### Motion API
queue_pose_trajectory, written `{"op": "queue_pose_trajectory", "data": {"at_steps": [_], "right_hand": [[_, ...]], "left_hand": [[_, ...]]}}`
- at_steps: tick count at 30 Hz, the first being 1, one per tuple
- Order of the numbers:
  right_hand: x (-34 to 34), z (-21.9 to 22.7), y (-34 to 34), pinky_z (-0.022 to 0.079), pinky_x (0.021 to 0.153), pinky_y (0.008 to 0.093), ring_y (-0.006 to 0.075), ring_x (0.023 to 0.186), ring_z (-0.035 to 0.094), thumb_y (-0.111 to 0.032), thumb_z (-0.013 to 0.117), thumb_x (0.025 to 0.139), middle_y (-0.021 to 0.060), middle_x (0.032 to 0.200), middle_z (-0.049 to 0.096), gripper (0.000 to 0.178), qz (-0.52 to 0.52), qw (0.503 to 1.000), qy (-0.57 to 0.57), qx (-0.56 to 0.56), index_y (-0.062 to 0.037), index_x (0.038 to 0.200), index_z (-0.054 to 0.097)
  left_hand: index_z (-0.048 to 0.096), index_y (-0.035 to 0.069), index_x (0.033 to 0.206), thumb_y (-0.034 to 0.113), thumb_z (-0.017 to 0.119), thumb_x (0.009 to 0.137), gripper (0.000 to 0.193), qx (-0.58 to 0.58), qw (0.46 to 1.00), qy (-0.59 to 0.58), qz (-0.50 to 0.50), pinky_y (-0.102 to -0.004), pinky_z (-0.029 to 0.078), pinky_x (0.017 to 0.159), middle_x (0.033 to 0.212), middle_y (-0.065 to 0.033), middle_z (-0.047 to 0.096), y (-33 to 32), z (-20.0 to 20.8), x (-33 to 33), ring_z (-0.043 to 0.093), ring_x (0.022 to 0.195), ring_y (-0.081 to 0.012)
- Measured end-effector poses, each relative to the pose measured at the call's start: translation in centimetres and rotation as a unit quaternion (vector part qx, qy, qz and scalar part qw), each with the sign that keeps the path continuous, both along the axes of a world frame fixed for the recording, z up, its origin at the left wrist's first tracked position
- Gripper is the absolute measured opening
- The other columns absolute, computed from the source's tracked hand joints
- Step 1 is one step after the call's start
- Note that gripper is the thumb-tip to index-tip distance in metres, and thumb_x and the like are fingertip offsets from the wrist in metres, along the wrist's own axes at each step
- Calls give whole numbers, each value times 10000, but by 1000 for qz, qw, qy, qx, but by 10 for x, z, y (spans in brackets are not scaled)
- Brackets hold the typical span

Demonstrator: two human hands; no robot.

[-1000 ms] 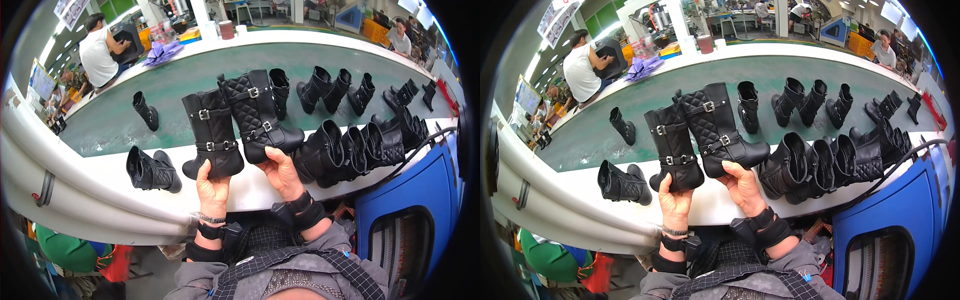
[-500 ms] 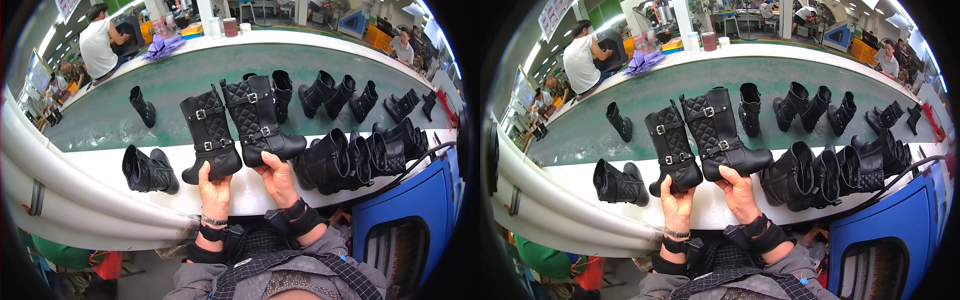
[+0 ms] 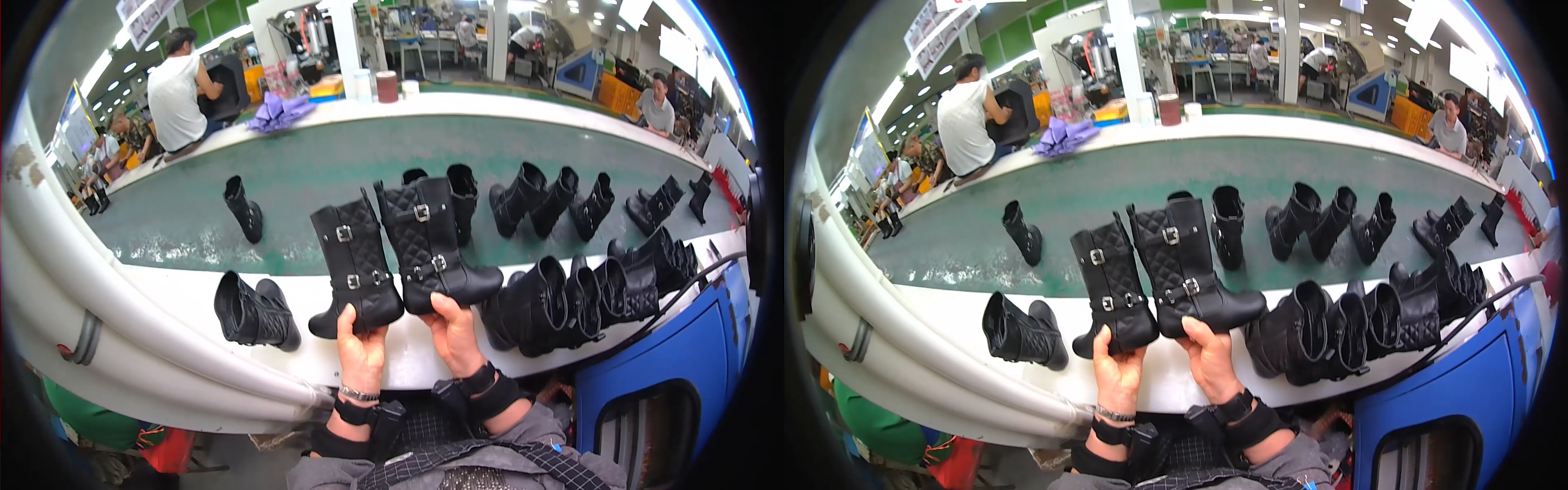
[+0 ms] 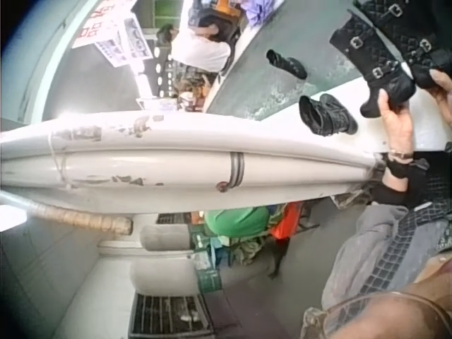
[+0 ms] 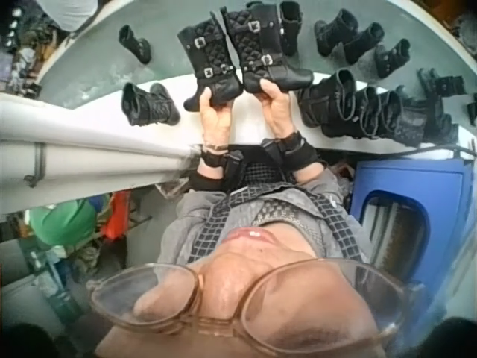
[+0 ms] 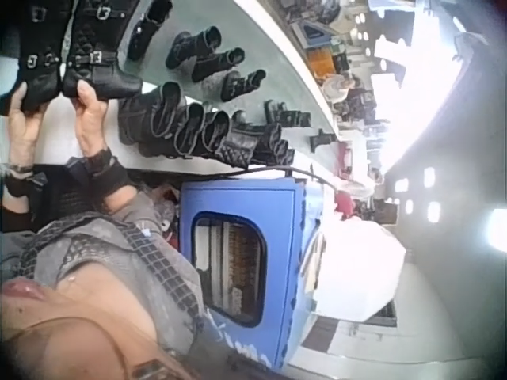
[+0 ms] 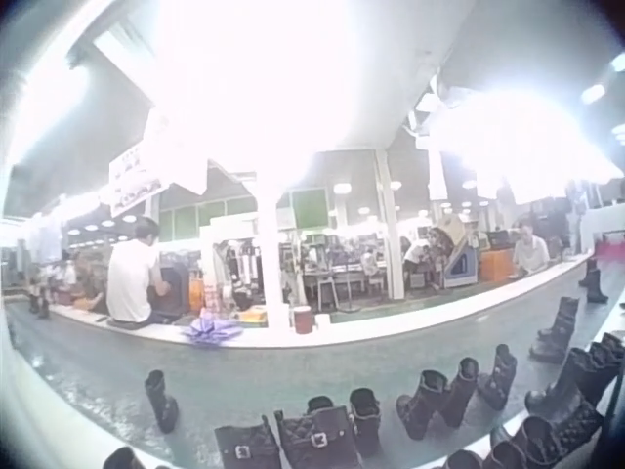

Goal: The recorder is inspecting pairs of black boots for quality on a factory production line.

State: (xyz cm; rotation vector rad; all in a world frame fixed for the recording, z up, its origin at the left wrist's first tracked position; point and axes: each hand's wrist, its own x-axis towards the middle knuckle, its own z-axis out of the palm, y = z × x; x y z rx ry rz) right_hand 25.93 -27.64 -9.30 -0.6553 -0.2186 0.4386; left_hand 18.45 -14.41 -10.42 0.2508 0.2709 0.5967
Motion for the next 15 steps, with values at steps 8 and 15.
{"op": "queue_pose_trajectory", "data": {"at_steps": [8,15], "right_hand": [[0,-1,-2,530,920,374,215,1012,644,-96,642,826,92,1107,644,381,-5,1000,-10,-9,-20,1191,562],[-1,1,-12,499,973,399,246,1084,611,-42,635,797,117,1171,608,485,71,996,-15,52,-17,1265,510]], "left_hand": [[555,48,1143,196,678,839,360,12,1000,5,20,-446,517,940,1117,-95,618,-3,-2,-2,612,1033,-244],[548,72,1198,240,705,790,468,22,999,27,-14,-469,502,956,1134,-93,624,3,-1,-9,609,1065,-269]]}}
